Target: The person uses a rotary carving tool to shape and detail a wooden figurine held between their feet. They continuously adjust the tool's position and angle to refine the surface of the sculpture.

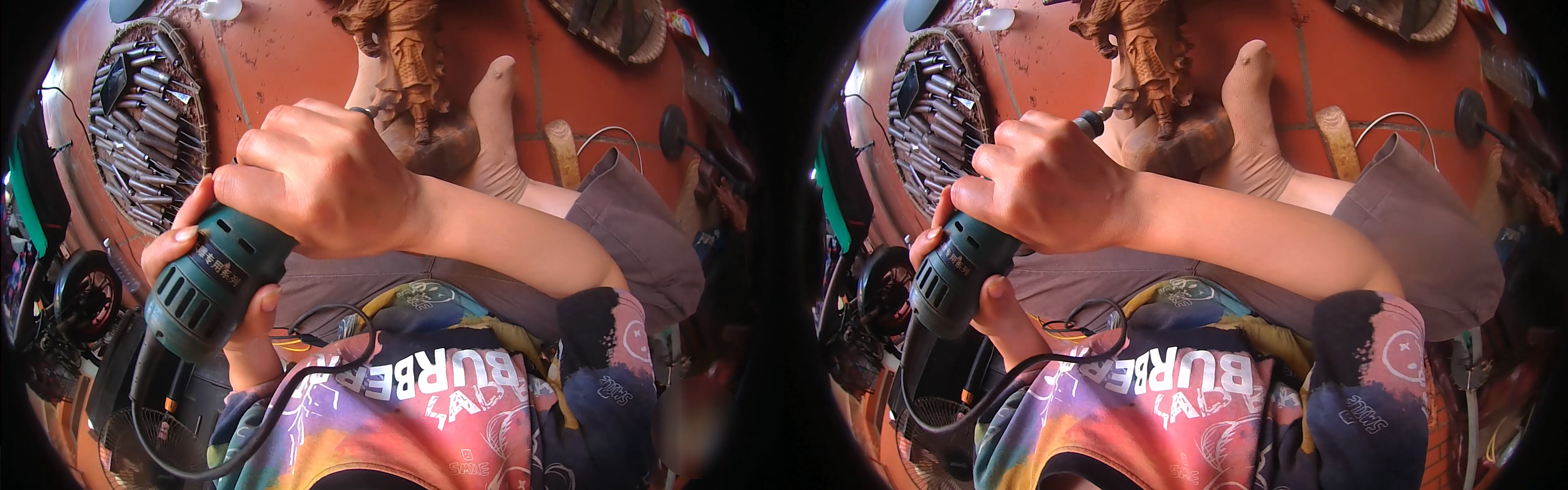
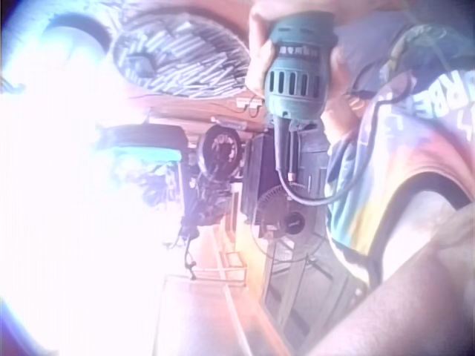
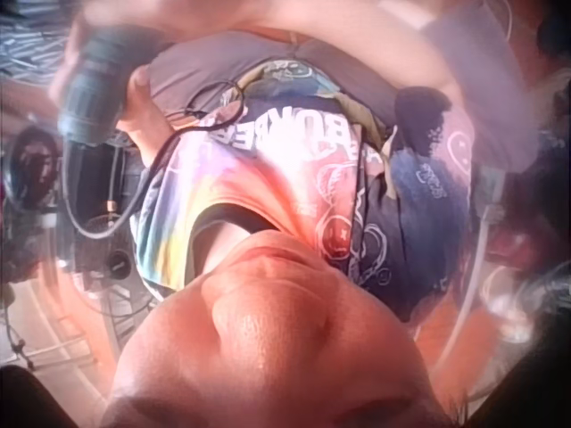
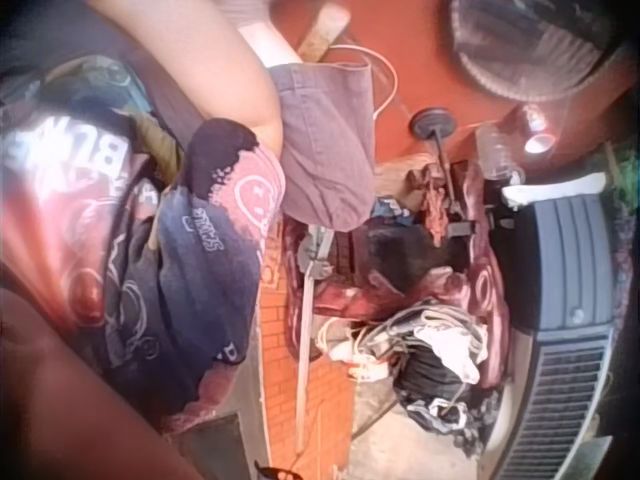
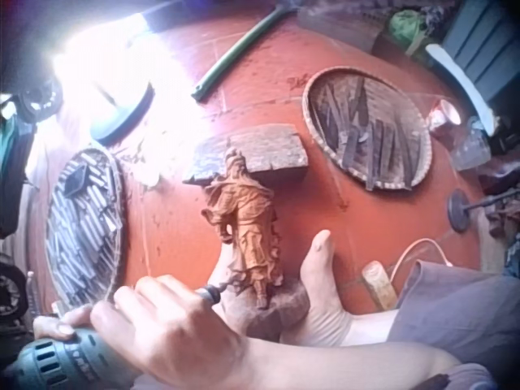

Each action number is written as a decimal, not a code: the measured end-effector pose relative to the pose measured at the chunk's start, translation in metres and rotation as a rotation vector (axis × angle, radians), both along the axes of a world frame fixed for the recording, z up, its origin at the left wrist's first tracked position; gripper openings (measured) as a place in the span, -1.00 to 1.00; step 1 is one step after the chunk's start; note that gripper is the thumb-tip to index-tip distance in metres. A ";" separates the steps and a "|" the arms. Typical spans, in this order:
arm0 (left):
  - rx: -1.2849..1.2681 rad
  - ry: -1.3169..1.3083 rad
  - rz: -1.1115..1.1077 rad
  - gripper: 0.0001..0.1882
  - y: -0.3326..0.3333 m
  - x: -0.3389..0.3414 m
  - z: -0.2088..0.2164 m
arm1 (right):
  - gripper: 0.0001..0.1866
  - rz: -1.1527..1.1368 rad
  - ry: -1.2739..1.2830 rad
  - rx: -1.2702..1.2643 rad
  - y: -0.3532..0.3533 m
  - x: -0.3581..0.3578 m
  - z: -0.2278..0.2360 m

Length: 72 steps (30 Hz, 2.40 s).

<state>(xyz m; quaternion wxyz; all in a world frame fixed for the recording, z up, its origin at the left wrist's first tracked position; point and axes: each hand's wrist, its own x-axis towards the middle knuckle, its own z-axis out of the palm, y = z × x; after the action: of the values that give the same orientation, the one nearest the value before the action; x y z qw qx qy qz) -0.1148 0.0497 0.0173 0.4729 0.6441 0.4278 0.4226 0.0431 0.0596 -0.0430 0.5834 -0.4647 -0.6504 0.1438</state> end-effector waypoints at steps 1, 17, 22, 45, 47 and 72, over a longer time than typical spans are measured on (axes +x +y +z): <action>-0.001 0.004 -0.002 -0.19 0.002 0.000 0.000 | -0.86 -0.001 0.004 -0.006 0.001 0.001 0.001; -0.008 0.066 -0.073 -0.18 0.033 0.016 0.018 | -0.70 -0.039 0.114 -0.046 0.008 0.008 0.005; -0.008 0.113 -0.133 -0.18 0.043 0.021 0.025 | -0.75 -0.065 0.153 -0.054 0.010 0.010 0.008; -0.019 0.042 0.156 -0.16 -0.015 -0.001 -0.009 | -0.74 0.194 -0.078 -0.096 -0.002 0.007 0.003; -0.038 0.018 0.162 -0.15 -0.027 -0.004 -0.014 | -0.74 0.247 -0.087 -0.091 -0.005 0.009 0.002; -0.092 -0.035 -0.062 -0.27 -0.057 0.000 0.004 | -0.88 0.224 -0.117 0.086 -0.020 0.007 0.002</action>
<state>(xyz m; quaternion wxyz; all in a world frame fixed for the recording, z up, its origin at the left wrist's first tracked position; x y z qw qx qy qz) -0.1147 -0.0070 0.0214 0.5221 0.6271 0.4184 0.3988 0.0505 0.0396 -0.0412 0.5440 -0.3713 -0.7368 0.1528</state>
